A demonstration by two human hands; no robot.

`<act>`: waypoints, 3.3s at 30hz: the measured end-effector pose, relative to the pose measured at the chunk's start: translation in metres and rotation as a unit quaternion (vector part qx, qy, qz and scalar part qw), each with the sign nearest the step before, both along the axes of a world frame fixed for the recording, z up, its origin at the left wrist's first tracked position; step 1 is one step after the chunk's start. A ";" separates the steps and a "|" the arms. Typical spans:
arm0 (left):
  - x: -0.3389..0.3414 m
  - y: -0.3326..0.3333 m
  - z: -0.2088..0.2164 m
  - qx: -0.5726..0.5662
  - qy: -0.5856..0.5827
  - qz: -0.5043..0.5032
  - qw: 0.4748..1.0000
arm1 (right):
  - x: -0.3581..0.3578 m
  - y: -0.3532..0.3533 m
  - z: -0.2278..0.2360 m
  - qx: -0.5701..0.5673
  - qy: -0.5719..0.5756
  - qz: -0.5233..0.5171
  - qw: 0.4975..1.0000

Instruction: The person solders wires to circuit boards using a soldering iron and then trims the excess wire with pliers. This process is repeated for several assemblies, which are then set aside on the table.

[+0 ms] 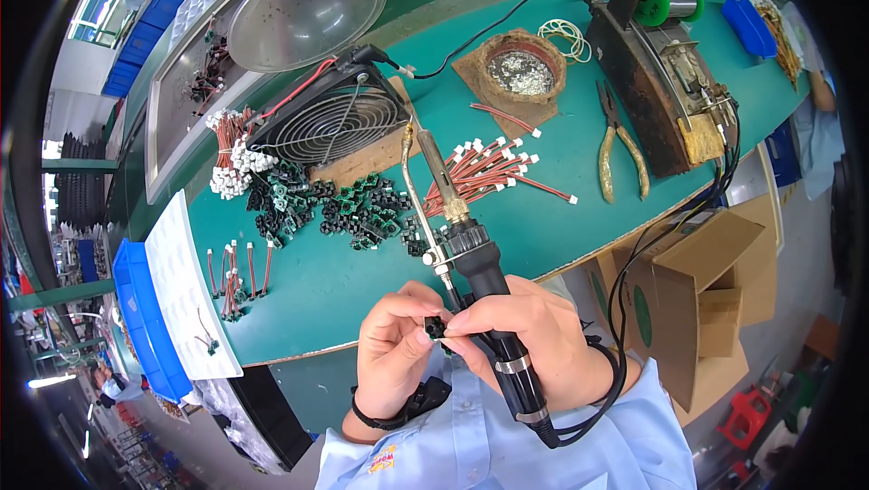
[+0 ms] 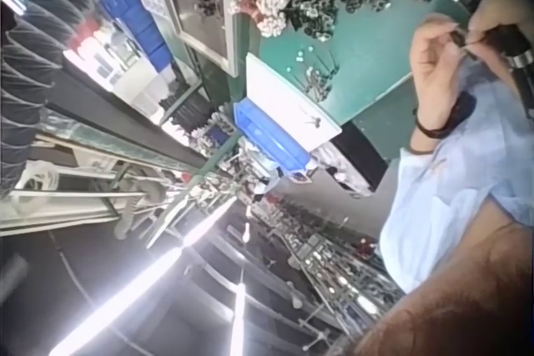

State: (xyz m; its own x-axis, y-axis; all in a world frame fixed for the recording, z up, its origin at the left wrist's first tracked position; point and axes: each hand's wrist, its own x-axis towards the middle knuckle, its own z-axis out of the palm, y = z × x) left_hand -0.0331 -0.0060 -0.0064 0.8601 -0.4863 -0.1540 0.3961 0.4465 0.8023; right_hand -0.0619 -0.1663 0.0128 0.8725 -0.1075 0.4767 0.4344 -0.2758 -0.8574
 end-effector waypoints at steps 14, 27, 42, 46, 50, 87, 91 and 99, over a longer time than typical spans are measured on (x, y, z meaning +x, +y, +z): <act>-0.002 0.002 -0.003 0.006 0.014 0.000 1.000 | 0.001 -0.001 -0.002 -0.006 -0.008 -0.001 1.000; -0.002 0.003 -0.004 0.013 0.000 -0.001 1.000 | 0.002 -0.002 0.001 -0.014 -0.014 -0.001 1.000; -0.002 0.003 -0.005 0.039 -0.029 0.008 0.999 | 0.003 -0.006 0.000 -0.010 -0.016 0.010 1.000; -0.002 0.001 -0.004 0.042 -0.032 0.012 0.999 | 0.003 -0.006 0.002 -0.010 -0.013 0.007 1.000; -0.003 0.001 -0.003 0.039 -0.027 0.014 0.999 | 0.003 -0.007 0.004 -0.011 -0.010 0.011 1.000; 0.002 0.002 -0.004 0.002 -0.042 -0.035 0.998 | 0.004 -0.007 0.001 0.036 -0.008 0.021 0.999; 0.003 0.003 -0.004 0.005 -0.053 -0.030 0.998 | 0.004 -0.009 0.003 0.025 0.001 0.035 0.999; 0.002 0.002 -0.004 0.006 -0.053 -0.024 0.998 | 0.004 -0.009 0.003 0.014 -0.003 0.032 0.999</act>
State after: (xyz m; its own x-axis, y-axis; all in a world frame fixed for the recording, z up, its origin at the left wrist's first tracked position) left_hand -0.0306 -0.0042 -0.0104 0.8475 -0.5262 -0.0700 0.3296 0.4183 0.8464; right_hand -0.0580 -0.1752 0.0159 0.8751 -0.0646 0.4795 0.4556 -0.2235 -0.8616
